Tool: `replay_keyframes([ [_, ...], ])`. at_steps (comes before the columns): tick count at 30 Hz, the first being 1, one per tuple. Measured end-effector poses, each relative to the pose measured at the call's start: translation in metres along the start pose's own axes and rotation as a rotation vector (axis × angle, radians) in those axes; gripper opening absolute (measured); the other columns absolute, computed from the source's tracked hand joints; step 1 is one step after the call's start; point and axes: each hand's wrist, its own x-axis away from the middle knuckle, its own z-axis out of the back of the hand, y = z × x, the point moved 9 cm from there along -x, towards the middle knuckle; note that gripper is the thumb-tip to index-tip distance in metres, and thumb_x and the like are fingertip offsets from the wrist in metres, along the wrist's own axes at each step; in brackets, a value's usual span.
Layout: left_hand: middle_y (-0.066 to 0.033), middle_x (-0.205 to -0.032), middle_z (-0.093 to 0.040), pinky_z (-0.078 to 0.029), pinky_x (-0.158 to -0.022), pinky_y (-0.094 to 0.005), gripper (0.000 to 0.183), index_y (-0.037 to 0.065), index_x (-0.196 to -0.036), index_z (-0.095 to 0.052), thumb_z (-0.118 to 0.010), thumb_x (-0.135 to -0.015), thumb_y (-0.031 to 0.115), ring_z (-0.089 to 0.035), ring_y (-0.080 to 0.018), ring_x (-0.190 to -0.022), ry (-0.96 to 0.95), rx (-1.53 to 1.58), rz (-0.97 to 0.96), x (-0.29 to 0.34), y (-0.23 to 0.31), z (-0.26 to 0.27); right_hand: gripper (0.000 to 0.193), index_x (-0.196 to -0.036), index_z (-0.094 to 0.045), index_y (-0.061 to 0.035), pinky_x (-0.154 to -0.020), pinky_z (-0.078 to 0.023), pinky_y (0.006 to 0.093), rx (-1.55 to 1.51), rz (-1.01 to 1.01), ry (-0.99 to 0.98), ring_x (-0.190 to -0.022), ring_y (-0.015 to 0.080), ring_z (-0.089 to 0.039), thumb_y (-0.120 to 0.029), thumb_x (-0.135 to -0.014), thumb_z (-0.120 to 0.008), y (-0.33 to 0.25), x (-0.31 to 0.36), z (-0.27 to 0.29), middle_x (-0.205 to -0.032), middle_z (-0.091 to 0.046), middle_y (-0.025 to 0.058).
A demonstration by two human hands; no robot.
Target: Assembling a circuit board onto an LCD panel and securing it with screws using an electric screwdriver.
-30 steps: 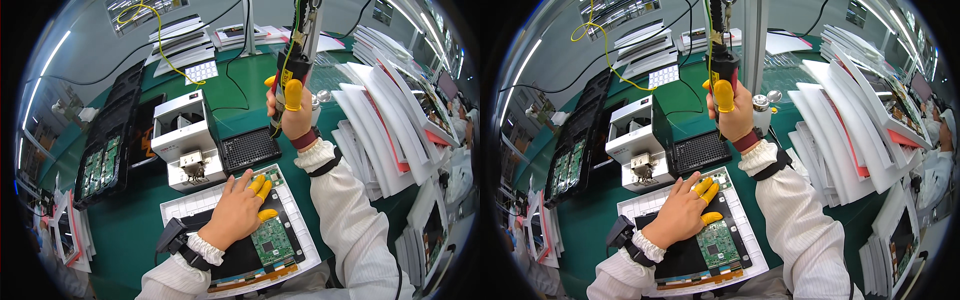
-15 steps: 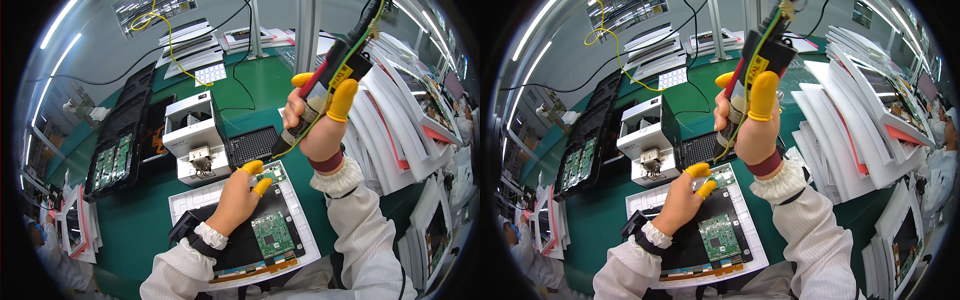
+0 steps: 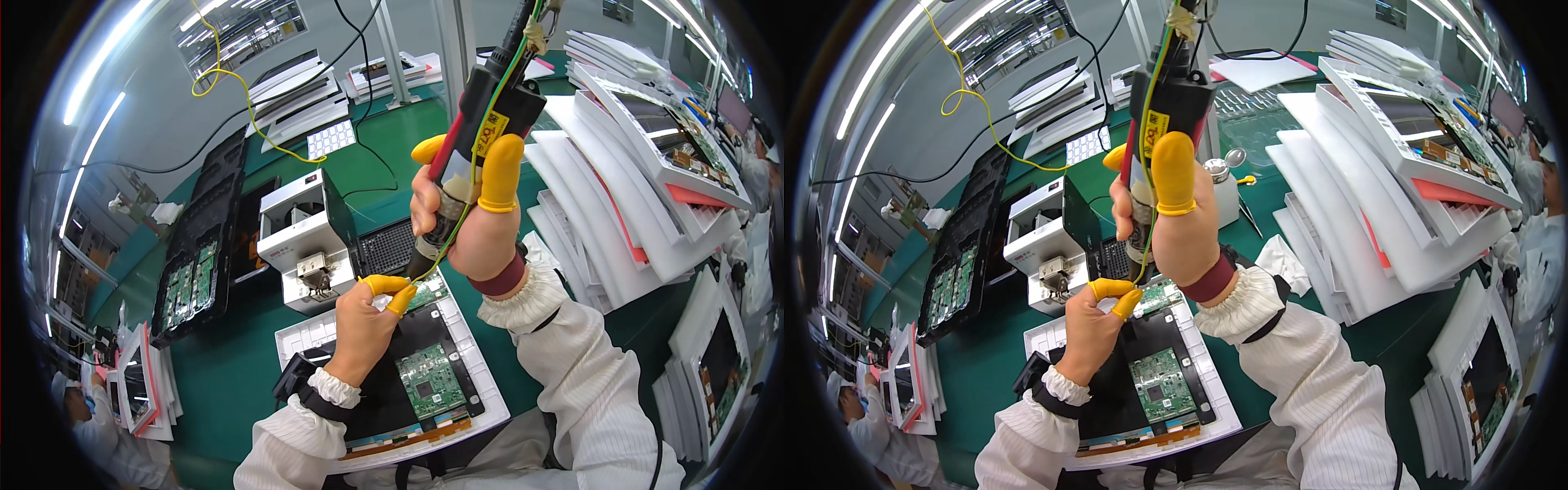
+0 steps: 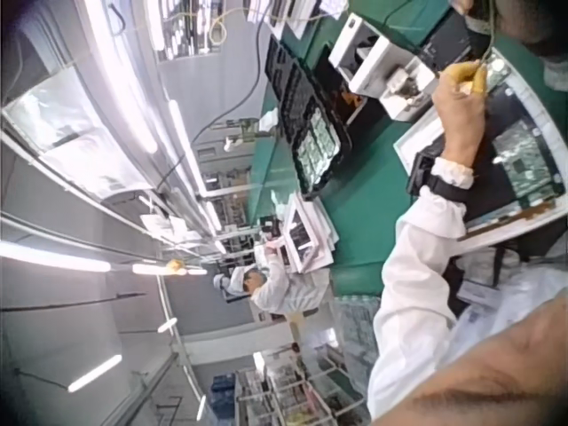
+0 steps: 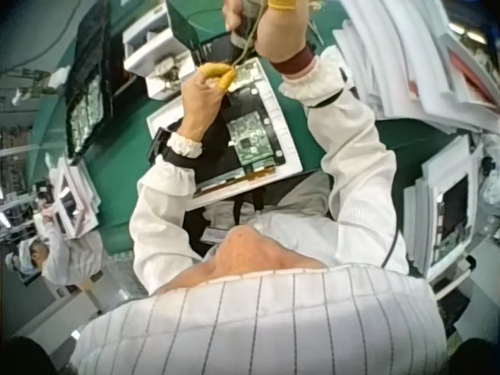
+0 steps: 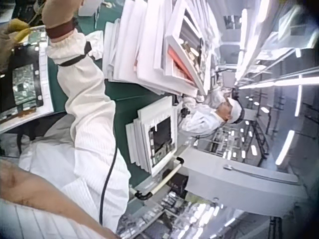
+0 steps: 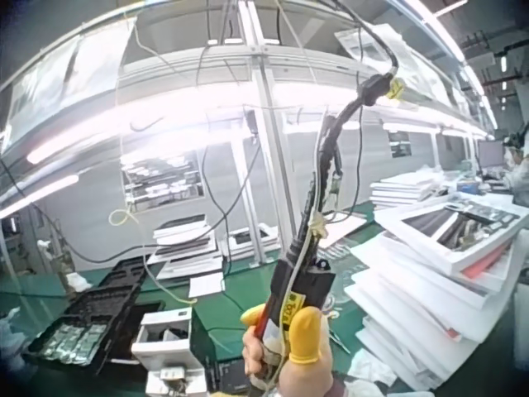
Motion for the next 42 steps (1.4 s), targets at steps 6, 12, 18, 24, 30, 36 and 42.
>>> replay_keyframes([
  [6, -0.0063, -0.076, -0.069, -0.048, -0.062, -0.0257, 0.017, 0.0, -0.089, -0.071, -0.08, -0.081, 0.012, -0.061, -0.0104, -0.066, -0.023, -0.09, 0.01, 0.001, 0.005, 0.001, 0.073, -0.113, -0.054, 0.0027, -0.055, -0.048, 0.0246, 0.104, -0.021, -0.06, -0.056, 0.0118, -0.056, -0.066, -0.094, -0.041, -0.006, 0.003, -0.009, -0.072, -0.057, 0.006],
  [12, -0.0092, -0.078, -0.07, -0.049, -0.064, -0.0273, 0.016, 0.0, -0.089, -0.071, -0.08, -0.079, 0.009, -0.064, -0.0156, -0.067, -0.032, -0.175, -0.05, 0.007, 0.008, 0.002, 0.084, -0.116, -0.054, 0.0007, -0.057, -0.048, 0.028, 0.151, -0.088, -0.066, -0.056, 0.0139, -0.055, -0.077, -0.088, -0.038, -0.002, 0.006, -0.015, -0.07, -0.055, 0.0059],
  [18, -0.0096, -0.081, -0.071, -0.05, -0.065, -0.0288, 0.015, 0.0, -0.09, -0.07, -0.079, -0.079, 0.007, -0.065, -0.017, -0.069, -0.08, -0.224, -0.078, 0.009, 0.008, 0.0, 0.083, -0.117, -0.054, 0.002, -0.055, -0.047, 0.0273, 0.127, -0.089, -0.103, -0.055, 0.0132, -0.053, -0.075, -0.09, -0.038, -0.002, 0.008, -0.02, -0.07, -0.055, 0.0069],
  [24, -0.0144, -0.092, -0.069, -0.05, -0.068, -0.0307, 0.02, 0.001, -0.098, -0.069, -0.077, -0.079, 0.005, -0.067, -0.0233, -0.076, -0.168, -0.296, -0.214, 0.014, 0.021, -0.013, 0.073, -0.117, -0.052, 0.004, -0.054, -0.045, 0.0248, 0.195, -0.107, -0.267, -0.055, 0.0125, -0.052, -0.064, -0.098, -0.033, 0.0, 0.012, -0.035, -0.072, -0.056, 0.0076],
  [30, -0.0141, -0.102, -0.068, -0.045, -0.093, -0.0404, 0.029, 0.001, -0.099, -0.07, -0.081, -0.076, 0.014, -0.059, -0.0337, -0.108, -0.125, -0.468, -0.376, 0.011, 0.033, -0.016, 0.059, -0.116, -0.052, 0.0024, -0.051, -0.043, 0.0218, 0.332, -0.134, -0.196, -0.055, 0.0098, -0.052, -0.053, -0.102, -0.036, 0.008, 0.012, -0.014, -0.072, -0.056, 0.006],
  [36, -0.0113, -0.107, -0.069, -0.025, -0.109, -0.0571, 0.027, 0.007, -0.099, -0.074, -0.075, -0.076, 0.02, -0.049, -0.0299, -0.128, -0.432, -0.818, -0.412, 0.028, 0.006, -0.05, 0.051, -0.112, -0.054, 0.0014, -0.053, -0.045, 0.0206, 0.409, -0.13, -0.132, -0.056, 0.0085, -0.053, -0.046, -0.103, -0.04, 0.011, 0.008, 0.019, -0.072, -0.057, 0.0049],
  [42, -0.0102, -0.11, -0.069, -0.023, -0.111, -0.0573, 0.031, 0.008, -0.104, -0.073, -0.074, -0.075, 0.016, -0.048, -0.029, -0.129, -0.446, -0.797, -0.39, 0.025, 0.005, -0.047, 0.05, -0.111, -0.054, 0.0011, -0.051, -0.044, 0.0195, 0.424, -0.185, -0.175, -0.055, 0.0076, -0.053, -0.046, -0.102, -0.043, 0.024, 0.013, 0.018, -0.072, -0.058, 0.0041],
])
